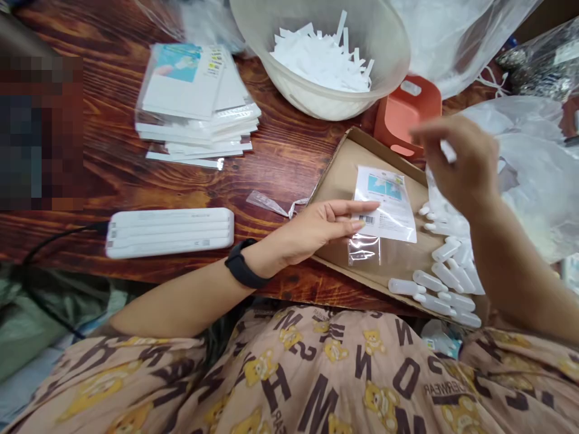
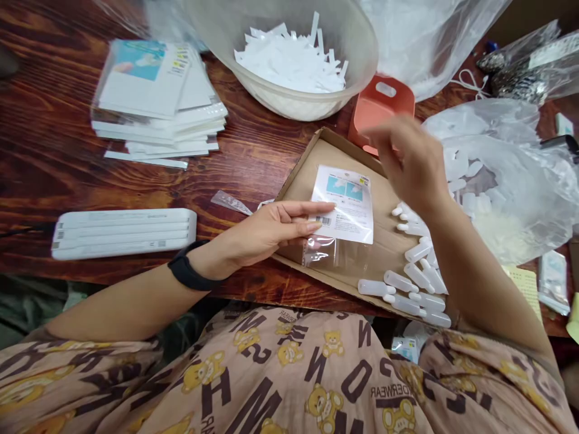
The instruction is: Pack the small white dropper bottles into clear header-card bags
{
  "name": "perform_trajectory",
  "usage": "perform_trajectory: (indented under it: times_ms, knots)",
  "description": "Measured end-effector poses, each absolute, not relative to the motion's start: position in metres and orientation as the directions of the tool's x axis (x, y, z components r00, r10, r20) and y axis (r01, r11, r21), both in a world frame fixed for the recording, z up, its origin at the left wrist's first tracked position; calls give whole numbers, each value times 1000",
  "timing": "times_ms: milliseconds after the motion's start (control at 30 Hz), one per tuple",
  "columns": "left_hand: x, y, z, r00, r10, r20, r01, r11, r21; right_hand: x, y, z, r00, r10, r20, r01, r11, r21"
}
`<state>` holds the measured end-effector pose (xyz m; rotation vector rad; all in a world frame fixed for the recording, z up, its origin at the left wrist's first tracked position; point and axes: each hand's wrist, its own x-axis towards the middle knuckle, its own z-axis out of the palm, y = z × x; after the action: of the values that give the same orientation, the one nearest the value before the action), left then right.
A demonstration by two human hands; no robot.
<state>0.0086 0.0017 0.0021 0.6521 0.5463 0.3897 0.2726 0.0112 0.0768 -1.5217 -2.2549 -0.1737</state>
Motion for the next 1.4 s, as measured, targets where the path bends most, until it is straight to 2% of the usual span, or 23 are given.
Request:
perform_trajectory:
  times_ms: [67,100,167,300,367,433,567,633,733,833,900,1067,1200,1400]
  knots:
    - [7,2,7,786,503,-361,-168,734,658,282,-48,59,-366,783,503,864,487,-129]
    - [8,1,9,785,496,-371,-158,739,655,285,-74,50,-405,759,510,837,533,-128]
    - [11,-2,11,789,471,-394,-132,757,640,287,-116,36,-414,765,492,848,522,-98]
    - [24,-13,9,815,345,-466,-5,808,589,284,-161,26,-424,736,528,890,445,95]
    - [27,-20,7,813,297,-500,58,814,578,285,-171,26,-426,721,546,894,428,132]
    - [28,-28,7,804,315,-504,63,799,599,287,-178,27,-408,729,550,896,436,85]
    - [25,-45,7,799,395,-454,9,746,666,290,-192,23,-298,796,527,894,427,-138]
    - [25,-52,6,803,392,-449,9,745,667,288,-197,19,-255,834,490,896,394,-204]
    - [26,-58,4,811,362,-460,23,765,643,280,-204,14,-266,840,472,914,376,-154]
    - [26,-61,5,817,325,-476,48,784,619,265,-209,14,-361,807,467,900,433,-53]
    - [25,-62,6,825,291,-485,74,795,602,253,-210,18,-419,798,433,876,480,-37]
    - [21,-63,6,849,248,-467,118,772,624,230,-204,33,-408,846,343,877,468,-109]
    - [20,-65,2,837,305,-455,95,737,669,226,-198,32,-437,840,322,846,506,-169]
    - [26,-61,-1,745,415,-523,4,781,625,223,-200,15,-421,851,314,833,500,-237]
